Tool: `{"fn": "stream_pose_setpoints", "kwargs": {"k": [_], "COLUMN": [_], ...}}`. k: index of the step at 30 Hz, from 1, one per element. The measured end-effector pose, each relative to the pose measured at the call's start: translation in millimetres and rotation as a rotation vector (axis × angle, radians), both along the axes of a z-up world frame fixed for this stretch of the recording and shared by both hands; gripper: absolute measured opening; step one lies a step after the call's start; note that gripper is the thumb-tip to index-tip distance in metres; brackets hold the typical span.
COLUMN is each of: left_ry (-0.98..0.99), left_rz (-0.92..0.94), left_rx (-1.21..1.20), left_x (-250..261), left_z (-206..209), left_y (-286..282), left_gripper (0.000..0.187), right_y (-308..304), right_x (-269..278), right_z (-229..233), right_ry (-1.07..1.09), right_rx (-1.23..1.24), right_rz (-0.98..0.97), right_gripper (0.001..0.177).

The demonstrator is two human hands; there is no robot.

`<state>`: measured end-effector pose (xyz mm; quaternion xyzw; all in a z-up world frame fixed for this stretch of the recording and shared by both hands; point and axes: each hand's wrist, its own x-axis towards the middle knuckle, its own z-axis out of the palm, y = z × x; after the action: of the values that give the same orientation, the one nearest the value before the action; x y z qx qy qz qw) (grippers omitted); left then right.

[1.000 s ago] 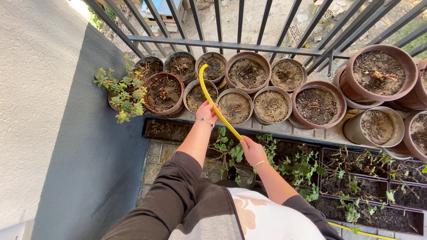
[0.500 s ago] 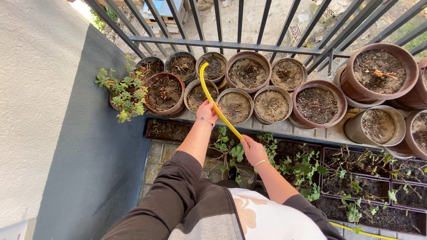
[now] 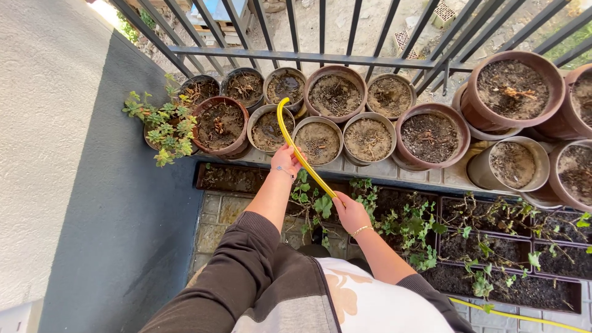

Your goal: The person waters multiple potted plants and seedling trays on a balcony using a yellow hose. They systematically move the hose from one container to the next, directing water into the soil of each pot.

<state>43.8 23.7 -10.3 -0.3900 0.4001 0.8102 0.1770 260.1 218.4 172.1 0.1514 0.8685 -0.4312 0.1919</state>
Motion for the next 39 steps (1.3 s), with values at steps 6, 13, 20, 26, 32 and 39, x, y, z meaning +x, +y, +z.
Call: {"fn": "stream_pose_setpoints", "kwargs": {"k": [6, 13, 20, 26, 32, 39], "left_ry": [-0.028, -0.055, -0.059, -0.057, -0.051, -0.048], "left_rz": [0.002, 0.004, 0.034, 0.065, 0.081, 0.099], "left_rx": [0.004, 0.010, 0.004, -0.011, -0.020, -0.021], "left_x": [32.8, 93.4, 135.1, 159.9, 178.9, 192.3], "left_z": [-21.7, 2.0, 9.7, -7.6, -3.9, 6.0], "left_y": [32.2, 57.6, 69.2, 72.0, 73.6, 73.4], "left_gripper": [0.043, 0.043, 0.047, 0.046, 0.043, 0.045], "right_y": [26.4, 56.2, 78.2, 87.9, 95.9, 93.5], "right_x": [38.0, 85.3, 119.3, 144.2, 161.0, 167.9], "right_z": [2.5, 8.6, -1.4, 1.7, -3.4, 3.6], "right_ry": [-0.009, -0.004, -0.008, 0.000, 0.021, -0.045], "right_rx": [0.006, 0.021, -0.002, 0.007, 0.012, -0.024], "right_rz": [-0.028, -0.012, 0.006, 0.032, 0.070, 0.040], "right_gripper": [0.041, 0.041, 0.040, 0.040, 0.039, 0.040]}}
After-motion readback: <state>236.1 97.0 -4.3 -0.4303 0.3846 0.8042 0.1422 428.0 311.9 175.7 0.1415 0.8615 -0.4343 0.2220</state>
